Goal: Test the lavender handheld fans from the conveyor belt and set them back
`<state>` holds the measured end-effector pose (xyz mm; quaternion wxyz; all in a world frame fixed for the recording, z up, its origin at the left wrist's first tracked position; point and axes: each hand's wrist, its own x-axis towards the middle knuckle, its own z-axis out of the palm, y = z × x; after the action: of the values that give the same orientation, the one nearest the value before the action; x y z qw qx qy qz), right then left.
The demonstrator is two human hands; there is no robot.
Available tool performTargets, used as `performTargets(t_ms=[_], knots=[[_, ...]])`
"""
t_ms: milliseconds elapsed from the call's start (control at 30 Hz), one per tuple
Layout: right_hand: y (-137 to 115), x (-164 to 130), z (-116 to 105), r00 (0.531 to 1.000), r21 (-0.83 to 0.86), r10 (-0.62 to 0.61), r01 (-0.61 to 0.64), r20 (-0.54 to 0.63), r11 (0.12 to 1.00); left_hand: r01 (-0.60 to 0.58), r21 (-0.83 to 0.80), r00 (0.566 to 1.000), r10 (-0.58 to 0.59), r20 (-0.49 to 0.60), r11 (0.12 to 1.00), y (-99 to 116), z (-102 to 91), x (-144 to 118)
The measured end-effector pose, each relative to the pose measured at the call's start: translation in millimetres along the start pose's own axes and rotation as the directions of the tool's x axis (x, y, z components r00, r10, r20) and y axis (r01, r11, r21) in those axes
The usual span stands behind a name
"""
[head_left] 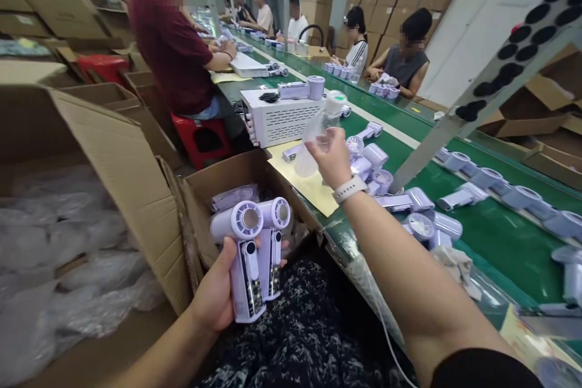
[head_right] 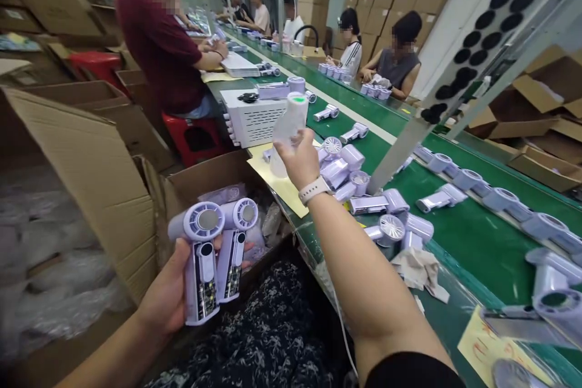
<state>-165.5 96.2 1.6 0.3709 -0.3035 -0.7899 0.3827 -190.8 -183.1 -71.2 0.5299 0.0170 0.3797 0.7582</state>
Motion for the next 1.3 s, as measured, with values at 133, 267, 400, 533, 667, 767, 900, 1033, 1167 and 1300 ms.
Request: performTargets(t_ms=[133,267,400,533,667,767,900,1033,1167,1300], knots=[[6,15,37,0.998,-0.041,0.024,-0.021,0.06,0.999,-0.013,-0.017,0.998,0.012,-0.058,1.0,1,-11.2,-4],[0,-1,-8,0.999,-0.12,-0.022,0.024,0.024,0.992,0.085,-0.002,0.994,-0.085,-0.076,0.996,3,-15.6,4],[0,-82,-121,0.975,-0.358,-0.2,0.153,-0.097,0.921,0.13,0.031,0.988,-0.126,-0.09,0.991,-3,0.3,22],[31,-176,-217,0.87,-0.681,-0.185,-0.208,-0.457,0.702,0.21,0.091,0.978,-0.21,-0.018,0.973,-21,40.3,32],[79,-218,-230,0.918,-0.71,-0.078,-0.244,-0.388,0.661,0.313,0.107,0.921,-0.329,0.21,0.944,-51,89.7,26],[90,-226,-223,0.923,-0.693,-0.052,-0.248,-0.381,0.677,0.395,0.141,0.846,-0.42,0.328,0.908,-79,111.9,14],[57,-249,-233,0.9,-0.685,-0.087,-0.26,-0.427,0.681,0.505,0.148,0.766,-0.52,0.378,0.851,-112,115.9,-1],[15,-281,-228,0.931,-0.629,-0.036,-0.217,-0.364,0.747,0.53,0.17,0.747,-0.553,0.369,0.831,-125,115.3,-9],[11,-292,-195,0.957,-0.174,0.141,-0.189,-0.254,0.966,0.54,0.271,0.676,-0.602,0.424,0.797,-123,120.4,-14],[27,-295,-178,0.936,0.433,0.333,-0.253,-0.117,0.865,0.546,0.32,0.601,-0.628,0.494,0.774,-118,122.1,-17]])
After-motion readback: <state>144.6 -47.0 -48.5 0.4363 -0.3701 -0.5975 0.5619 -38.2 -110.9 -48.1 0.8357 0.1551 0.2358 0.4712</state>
